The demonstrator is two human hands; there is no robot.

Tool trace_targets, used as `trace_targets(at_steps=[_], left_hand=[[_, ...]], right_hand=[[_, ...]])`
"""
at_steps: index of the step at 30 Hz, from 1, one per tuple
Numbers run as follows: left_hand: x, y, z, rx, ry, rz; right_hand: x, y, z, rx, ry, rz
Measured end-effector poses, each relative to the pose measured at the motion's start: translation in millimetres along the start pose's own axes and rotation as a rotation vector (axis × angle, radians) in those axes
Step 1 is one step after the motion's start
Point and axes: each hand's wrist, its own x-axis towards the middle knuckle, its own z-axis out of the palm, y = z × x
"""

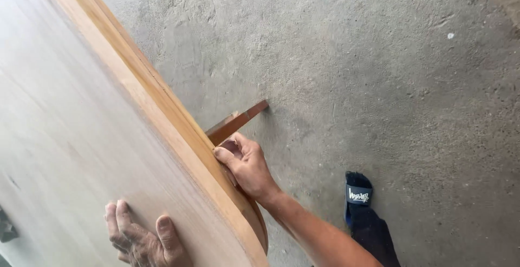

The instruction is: Sanding the edges and surface of a wooden tabletop manually using a piece of sandpaper.

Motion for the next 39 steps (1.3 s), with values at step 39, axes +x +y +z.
trace_targets(at_steps=[39], left_hand=[[-2, 10, -11, -0.072, -0.065, -0.054]], right_hand=[[5, 13, 1, -0.155, -0.016, 0.013]])
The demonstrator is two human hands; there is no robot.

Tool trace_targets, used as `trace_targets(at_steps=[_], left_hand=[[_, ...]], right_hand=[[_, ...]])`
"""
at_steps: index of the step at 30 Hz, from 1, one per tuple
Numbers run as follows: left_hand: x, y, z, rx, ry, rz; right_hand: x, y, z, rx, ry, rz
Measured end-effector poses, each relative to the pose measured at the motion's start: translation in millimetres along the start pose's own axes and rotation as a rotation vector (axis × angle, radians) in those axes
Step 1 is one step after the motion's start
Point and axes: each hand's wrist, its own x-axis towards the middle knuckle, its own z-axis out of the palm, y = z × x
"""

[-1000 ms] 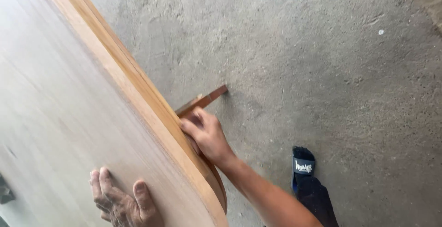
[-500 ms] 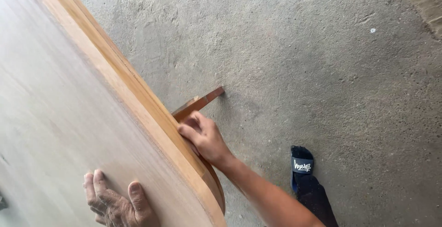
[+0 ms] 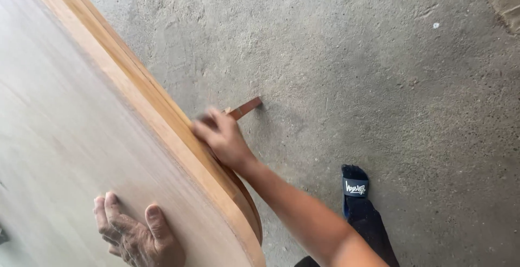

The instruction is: Sanding the edges and surface of a wooden tabletop manually using a piece of sandpaper.

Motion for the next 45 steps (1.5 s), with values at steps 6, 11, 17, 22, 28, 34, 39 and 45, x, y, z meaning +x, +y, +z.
trace_targets(at_steps=[6, 11, 17, 22, 28, 34, 39, 45], left_hand=[[-3, -2, -2, -0.006, 0.028, 0.053], [1, -3, -2, -0.002, 0.005, 0.034], [1, -10, -2, -0.018, 0.004, 0.055], [2, -22, 0, -0.048, 0.017, 0.117], [-1, -20, -4, -0.062, 0.026, 0.140], [-6, -21, -9, -0.135, 0.029, 0.211], [-7, -19, -12, -0.114, 0.063, 0.263], [-5, -12, -9, -0.078, 0.028, 0.193]], right_hand=[[43, -7, 17, -0.015, -0.018, -0.024], [-85, 2, -22, 0.132, 0.076, 0.046], [-209, 89, -6, 0.264, 0.436, 0.099], [-158, 41, -19, 0.145, 0.329, -0.019], [-219, 71, 0, 0.199, 0.411, -0.117], [-246, 103, 19, 0.179, 0.595, -0.113], [-220, 88, 17, 0.188, 0.500, -0.352], [-276, 129, 51, 0.411, 0.681, -0.118]])
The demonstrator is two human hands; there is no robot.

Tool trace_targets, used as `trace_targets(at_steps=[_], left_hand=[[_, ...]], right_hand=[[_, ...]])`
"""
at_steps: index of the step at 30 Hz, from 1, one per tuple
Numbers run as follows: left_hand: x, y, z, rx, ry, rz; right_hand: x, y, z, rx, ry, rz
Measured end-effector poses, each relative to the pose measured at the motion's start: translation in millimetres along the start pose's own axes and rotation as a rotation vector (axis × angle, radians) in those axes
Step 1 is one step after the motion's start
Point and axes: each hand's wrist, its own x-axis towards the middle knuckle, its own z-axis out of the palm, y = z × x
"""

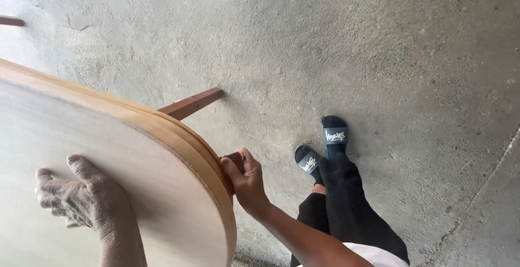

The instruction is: Sanding the edges and surface of a wooden tabletop manually using a piece of sandpaper.

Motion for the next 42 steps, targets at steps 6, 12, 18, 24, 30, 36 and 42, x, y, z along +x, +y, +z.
trace_targets(at_steps=[6, 12, 18, 24, 30, 36, 42], left_hand=[[-3, -2, -1, -0.009, 0.000, -0.014], [-4, 10, -1, -0.060, 0.005, -0.012], [-3, 11, -2, -0.028, -0.020, -0.082], [1, 21, -1, -0.045, -0.024, -0.095], [-1, 3, -1, -0.063, 0.006, -0.021], [4, -28, 5, -0.232, 0.034, 0.020], [-50, -88, -40, -1.108, 0.057, 0.125]], right_hand=[[74, -30, 21, -0.223, -0.182, -0.227], [53, -32, 5, -0.131, -0.175, -0.105], [109, -55, 31, -0.413, -0.354, -0.101], [70, -35, 8, -0.154, -0.217, -0.069], [113, -48, 40, -0.183, -0.402, -0.204], [-16, 7, 0, -0.103, 0.032, -0.123], [-17, 23, 8, 0.014, 0.223, -0.167]])
